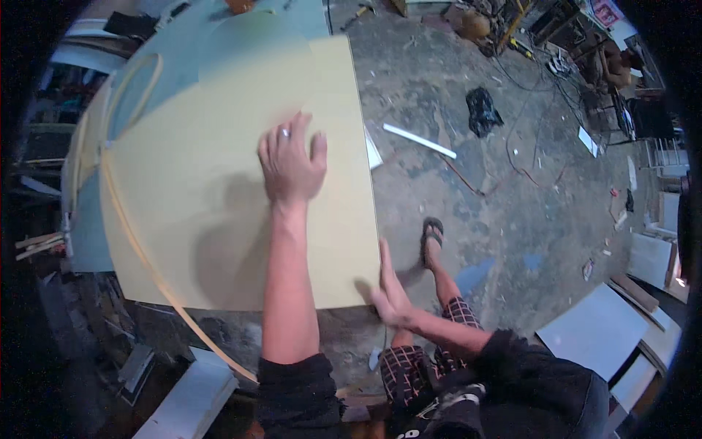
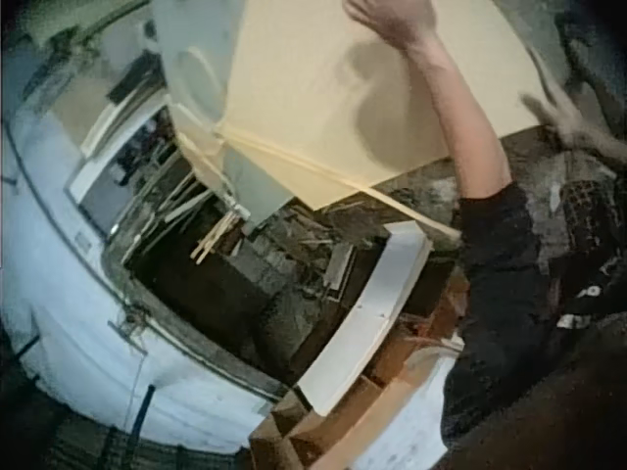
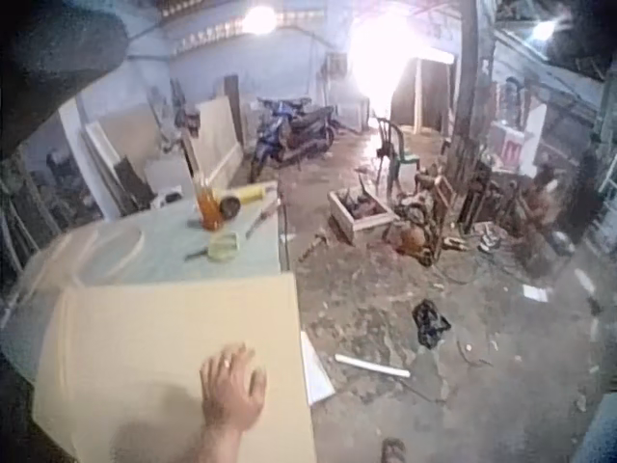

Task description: The person applies edge banding to a wooden panel by heating the adhesive with a heat gun and pressing the strip onto the edge by hand, then uses a small block to rub and secure the bond.

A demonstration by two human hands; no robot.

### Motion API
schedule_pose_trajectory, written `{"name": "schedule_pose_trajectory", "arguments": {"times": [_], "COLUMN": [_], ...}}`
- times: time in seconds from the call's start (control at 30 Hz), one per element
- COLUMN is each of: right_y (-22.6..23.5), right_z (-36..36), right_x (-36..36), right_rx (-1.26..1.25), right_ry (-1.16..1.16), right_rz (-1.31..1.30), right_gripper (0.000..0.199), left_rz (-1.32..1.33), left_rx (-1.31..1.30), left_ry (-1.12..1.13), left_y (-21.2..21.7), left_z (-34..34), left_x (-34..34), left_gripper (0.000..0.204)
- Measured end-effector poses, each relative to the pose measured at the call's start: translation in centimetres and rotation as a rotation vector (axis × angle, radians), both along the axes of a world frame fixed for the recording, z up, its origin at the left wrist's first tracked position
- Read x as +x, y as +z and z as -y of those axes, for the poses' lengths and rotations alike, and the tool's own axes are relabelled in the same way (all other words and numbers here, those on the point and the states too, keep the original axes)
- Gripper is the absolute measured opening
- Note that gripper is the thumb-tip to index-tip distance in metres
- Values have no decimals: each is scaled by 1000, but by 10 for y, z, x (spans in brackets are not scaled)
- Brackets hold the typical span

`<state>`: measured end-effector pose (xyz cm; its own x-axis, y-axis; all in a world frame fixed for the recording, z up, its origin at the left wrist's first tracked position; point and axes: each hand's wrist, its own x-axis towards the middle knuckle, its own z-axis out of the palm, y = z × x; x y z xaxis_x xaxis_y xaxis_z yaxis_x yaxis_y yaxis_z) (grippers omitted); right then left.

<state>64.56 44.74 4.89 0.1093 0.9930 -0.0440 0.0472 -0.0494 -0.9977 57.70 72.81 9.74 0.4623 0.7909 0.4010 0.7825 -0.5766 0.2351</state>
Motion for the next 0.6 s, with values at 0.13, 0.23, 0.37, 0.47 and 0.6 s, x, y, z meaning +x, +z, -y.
{"name": "schedule_pose_trajectory", "arguments": {"times": [0.13, 0.23, 0.37, 0.47, 0.6], "right_y": [3, 0, 2, 11, 20], "right_z": [59, 79, 63, 50, 50], "right_x": [52, 117, 224, 297, 363], "right_rx": [-8, -222, -403, -514, -538], "right_ry": [466, 429, 148, -67, -206], "right_rz": [213, 151, 269, 185, 288], "right_gripper": [91, 75, 55, 51, 52], "left_rz": [1, -26, -24, -7, -16], "left_rx": [-71, -79, -153, -159, -248], "left_ry": [31, 19, 48, 132, 400], "left_y": [13, 14, 17, 23, 25], "left_z": [3, 1, -3, -5, -7], "left_x": [-2, -1, 2, 16, 63], "left_gripper": [41, 44, 51, 62, 76]}}
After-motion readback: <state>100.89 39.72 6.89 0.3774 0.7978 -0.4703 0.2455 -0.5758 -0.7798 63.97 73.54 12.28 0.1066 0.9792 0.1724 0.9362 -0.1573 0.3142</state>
